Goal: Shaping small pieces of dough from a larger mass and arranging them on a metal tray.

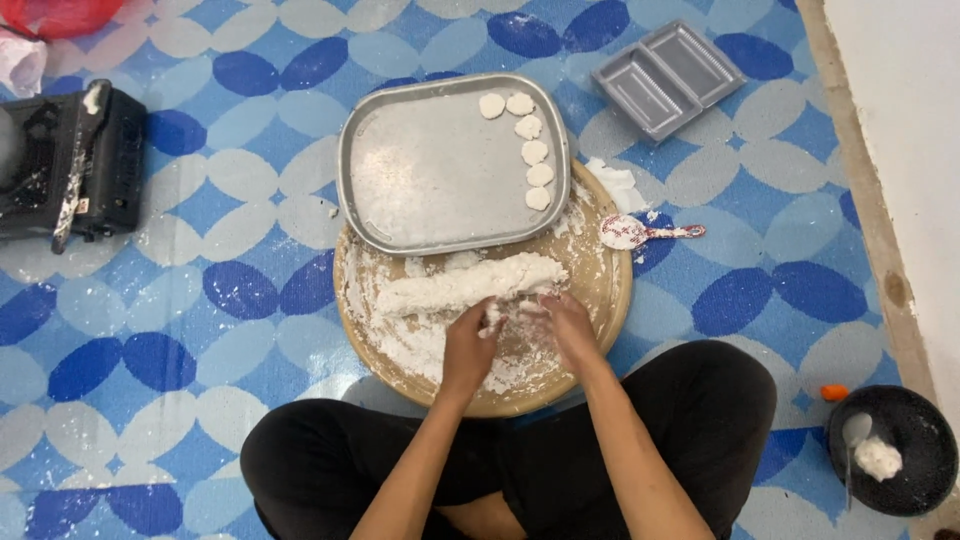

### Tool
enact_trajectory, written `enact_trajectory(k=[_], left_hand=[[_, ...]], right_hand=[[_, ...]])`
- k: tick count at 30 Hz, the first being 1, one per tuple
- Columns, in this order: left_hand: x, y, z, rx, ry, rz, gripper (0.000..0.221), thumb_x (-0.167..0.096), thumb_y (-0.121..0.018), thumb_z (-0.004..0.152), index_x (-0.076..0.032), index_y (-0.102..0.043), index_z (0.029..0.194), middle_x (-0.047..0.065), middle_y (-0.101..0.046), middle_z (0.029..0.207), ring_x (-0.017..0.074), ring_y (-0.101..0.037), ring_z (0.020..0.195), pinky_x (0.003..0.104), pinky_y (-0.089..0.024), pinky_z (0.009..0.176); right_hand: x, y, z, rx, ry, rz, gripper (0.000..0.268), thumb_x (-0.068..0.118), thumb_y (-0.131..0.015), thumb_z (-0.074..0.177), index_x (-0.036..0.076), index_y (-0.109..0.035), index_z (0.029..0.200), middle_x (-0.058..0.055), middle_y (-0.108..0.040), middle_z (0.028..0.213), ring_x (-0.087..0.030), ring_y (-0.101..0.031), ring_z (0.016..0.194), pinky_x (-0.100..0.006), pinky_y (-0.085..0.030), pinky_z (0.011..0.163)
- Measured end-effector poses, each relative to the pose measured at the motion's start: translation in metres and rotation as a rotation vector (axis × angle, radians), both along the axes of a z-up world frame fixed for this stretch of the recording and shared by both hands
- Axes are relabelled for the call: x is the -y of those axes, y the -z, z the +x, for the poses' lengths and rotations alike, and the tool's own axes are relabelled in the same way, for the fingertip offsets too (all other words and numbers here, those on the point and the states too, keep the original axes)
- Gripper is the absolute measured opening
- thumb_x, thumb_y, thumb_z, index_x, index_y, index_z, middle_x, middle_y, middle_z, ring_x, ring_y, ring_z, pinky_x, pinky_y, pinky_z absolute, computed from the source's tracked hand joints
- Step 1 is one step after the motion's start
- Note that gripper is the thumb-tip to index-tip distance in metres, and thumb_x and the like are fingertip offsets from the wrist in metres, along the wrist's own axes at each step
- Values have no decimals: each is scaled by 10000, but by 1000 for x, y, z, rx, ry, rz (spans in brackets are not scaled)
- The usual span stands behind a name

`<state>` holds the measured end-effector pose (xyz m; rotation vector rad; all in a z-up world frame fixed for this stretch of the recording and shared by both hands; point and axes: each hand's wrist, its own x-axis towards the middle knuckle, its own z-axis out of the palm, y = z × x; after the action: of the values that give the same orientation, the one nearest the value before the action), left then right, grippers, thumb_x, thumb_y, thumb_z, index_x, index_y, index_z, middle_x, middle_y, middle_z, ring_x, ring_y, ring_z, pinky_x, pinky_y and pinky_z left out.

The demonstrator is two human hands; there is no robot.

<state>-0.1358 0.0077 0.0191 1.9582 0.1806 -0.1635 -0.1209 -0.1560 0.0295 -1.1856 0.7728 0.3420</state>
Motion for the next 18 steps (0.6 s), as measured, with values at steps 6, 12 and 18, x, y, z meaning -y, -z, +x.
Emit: enact_trajectory(k=[6, 12, 18], left_hand=[[-44, 45, -8, -258, -258, -194, 385, -238, -802, 879, -44, -739, 1205, 178, -759, 1137, 285, -708, 1126, 404, -562, 972], [-46, 63, -10, -339, -375, -463, 521, -219, -864, 820, -17, -705, 1273, 232, -693, 1174, 262, -677, 1053, 375, -585, 928], [-48, 39, -11, -353, -258, -277, 643, -217, -887, 773, -100, -664, 1364, 201, -684, 1173, 274, -679, 1117, 377, -569, 973]], right_hand=[[5, 33, -9, 1, -767, -877, 629, 177, -560, 929, 93, -426, 1537, -203, -356, 1606, -326, -318, 1502, -478, -350, 1168], [-29, 0, -33, 230, -1240, -866, 730, -41, -507, 894, -76, -231, 1569, -323, -116, 1650, -445, -92, 1544, -516, -176, 1251], [-16, 5, -20, 112, -955, -1065, 676, 62, -525, 952, -107, -254, 1548, -345, -198, 1623, -456, -118, 1541, -557, -179, 1231]])
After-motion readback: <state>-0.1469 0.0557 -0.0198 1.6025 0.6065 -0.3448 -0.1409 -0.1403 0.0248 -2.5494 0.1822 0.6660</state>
